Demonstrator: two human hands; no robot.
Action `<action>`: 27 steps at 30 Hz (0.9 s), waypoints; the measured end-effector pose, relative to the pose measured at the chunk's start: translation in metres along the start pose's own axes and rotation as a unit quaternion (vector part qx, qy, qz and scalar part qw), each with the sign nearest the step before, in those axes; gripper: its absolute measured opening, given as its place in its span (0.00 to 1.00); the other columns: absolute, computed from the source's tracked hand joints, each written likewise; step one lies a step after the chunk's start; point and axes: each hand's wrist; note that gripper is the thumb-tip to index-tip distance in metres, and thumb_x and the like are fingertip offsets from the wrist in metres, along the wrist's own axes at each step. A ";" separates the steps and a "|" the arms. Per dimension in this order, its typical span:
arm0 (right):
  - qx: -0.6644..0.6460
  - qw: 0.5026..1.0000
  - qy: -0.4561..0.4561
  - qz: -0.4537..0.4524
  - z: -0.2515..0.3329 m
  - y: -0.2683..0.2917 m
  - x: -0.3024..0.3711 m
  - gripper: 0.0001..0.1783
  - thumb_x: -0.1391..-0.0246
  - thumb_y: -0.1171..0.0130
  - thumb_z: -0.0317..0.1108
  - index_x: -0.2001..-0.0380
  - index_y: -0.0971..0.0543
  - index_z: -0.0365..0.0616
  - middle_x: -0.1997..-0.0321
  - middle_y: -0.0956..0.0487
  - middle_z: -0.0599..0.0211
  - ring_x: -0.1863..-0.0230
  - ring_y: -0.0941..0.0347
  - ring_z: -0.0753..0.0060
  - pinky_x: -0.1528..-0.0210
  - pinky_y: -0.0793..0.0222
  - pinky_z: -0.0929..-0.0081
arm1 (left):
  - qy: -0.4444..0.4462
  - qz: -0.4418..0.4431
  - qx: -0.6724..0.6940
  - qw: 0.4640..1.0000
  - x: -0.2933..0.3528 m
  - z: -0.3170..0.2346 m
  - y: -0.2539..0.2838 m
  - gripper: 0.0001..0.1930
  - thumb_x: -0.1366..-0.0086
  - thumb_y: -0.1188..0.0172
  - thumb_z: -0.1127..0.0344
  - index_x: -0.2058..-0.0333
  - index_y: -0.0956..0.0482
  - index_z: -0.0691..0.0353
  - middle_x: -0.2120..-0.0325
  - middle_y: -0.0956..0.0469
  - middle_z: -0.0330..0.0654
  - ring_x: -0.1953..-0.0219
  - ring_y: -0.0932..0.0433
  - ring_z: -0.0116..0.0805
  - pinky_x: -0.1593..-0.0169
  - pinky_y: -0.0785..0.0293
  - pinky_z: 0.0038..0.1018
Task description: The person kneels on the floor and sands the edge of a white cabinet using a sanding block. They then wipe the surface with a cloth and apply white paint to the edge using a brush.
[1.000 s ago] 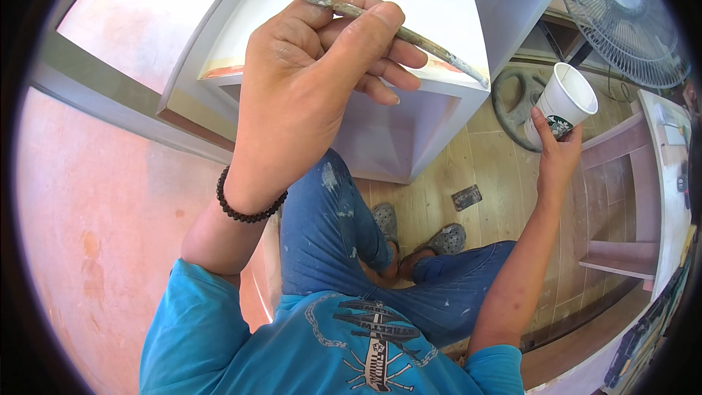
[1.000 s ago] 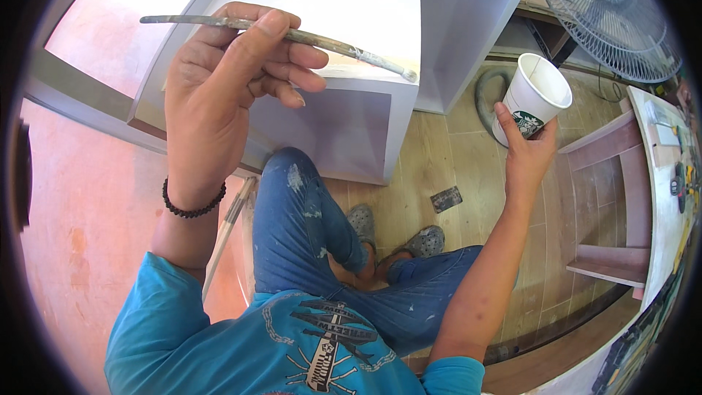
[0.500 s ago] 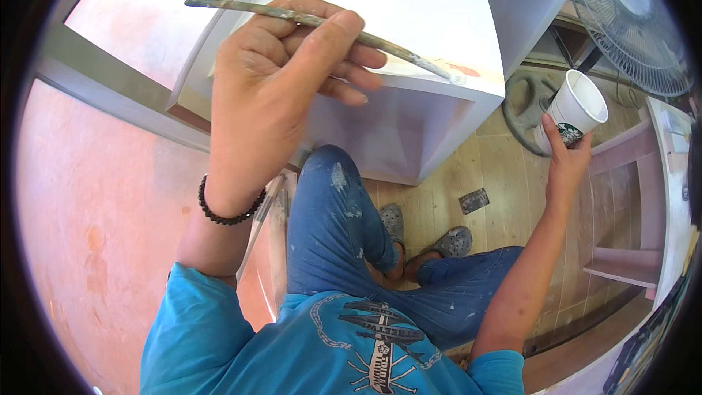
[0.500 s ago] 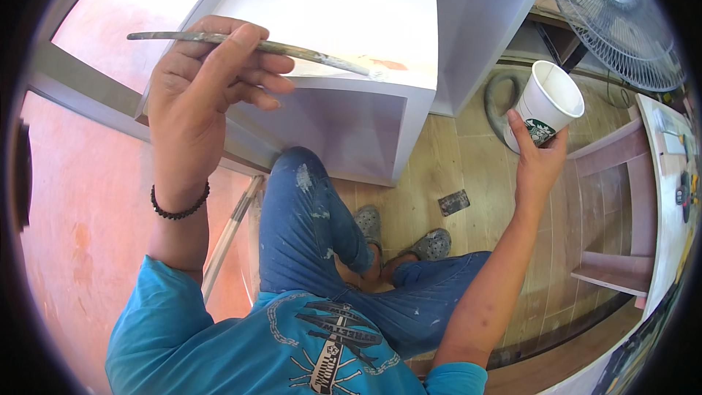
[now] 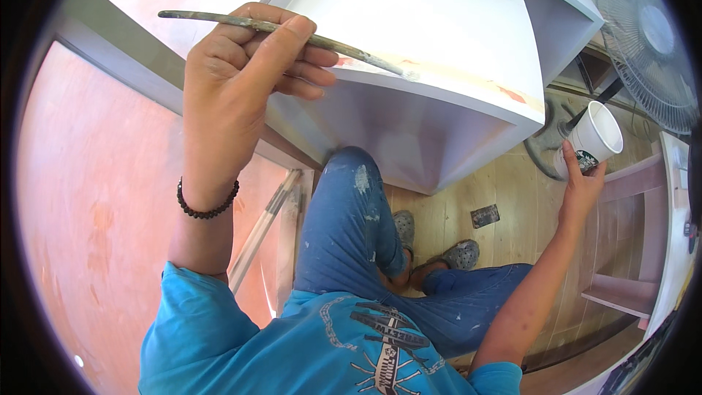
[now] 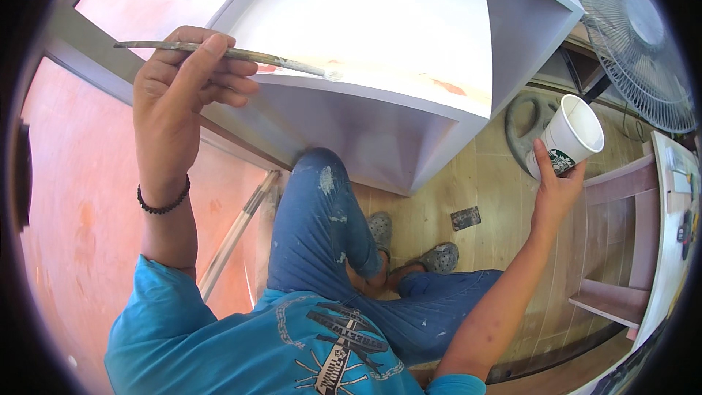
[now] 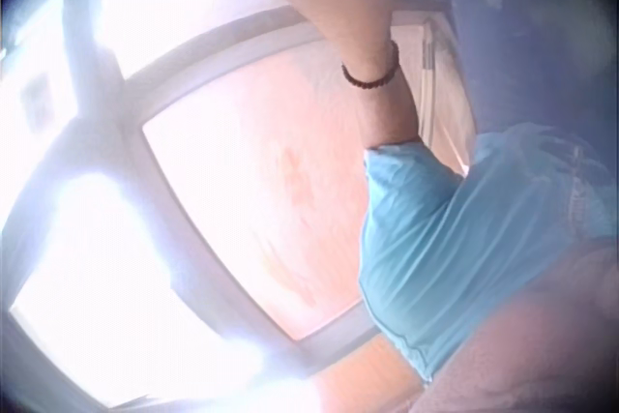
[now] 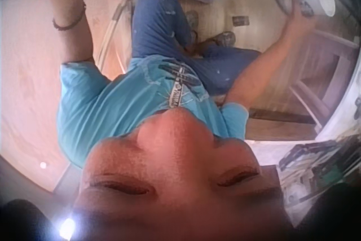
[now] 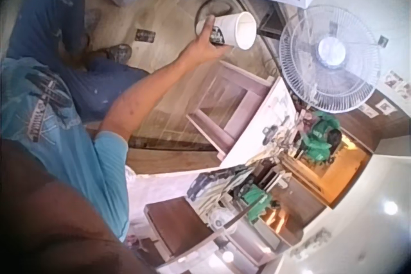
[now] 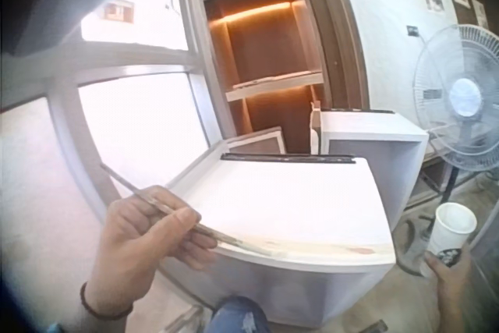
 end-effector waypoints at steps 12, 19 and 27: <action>-0.009 1.000 0.004 0.003 -0.002 0.008 0.000 0.35 0.47 0.19 0.36 0.40 0.23 0.36 0.45 0.17 0.61 0.47 0.22 0.71 0.41 0.29 0.72 | -0.053 -0.109 -0.117 0.986 0.007 -0.006 0.052 0.13 0.22 0.41 0.65 0.51 0.18 0.70 0.64 0.13 0.51 0.65 0.12 0.35 0.61 0.18 0.24; 0.020 0.999 0.016 -0.022 0.003 -0.001 0.001 0.34 0.49 0.17 0.40 0.44 0.21 0.39 0.48 0.16 0.62 0.49 0.20 0.71 0.43 0.27 0.71 | -0.097 -0.038 0.023 0.994 0.013 -0.016 -0.010 0.15 0.20 0.45 0.65 0.45 0.21 0.72 0.62 0.12 0.55 0.64 0.12 0.35 0.67 0.20 0.21; -0.002 0.999 0.019 -0.027 0.007 0.003 0.001 0.34 0.50 0.17 0.40 0.43 0.21 0.39 0.49 0.16 0.64 0.49 0.20 0.72 0.43 0.28 0.71 | -0.039 0.106 0.118 0.987 0.007 -0.018 -0.083 0.15 0.23 0.39 0.60 0.50 0.19 0.67 0.63 0.12 0.53 0.66 0.13 0.32 0.68 0.21 0.22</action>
Point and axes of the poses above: each hand's wrist, its own x-axis away from the middle knuckle, its own y-axis out of the back of the hand, z = x × y
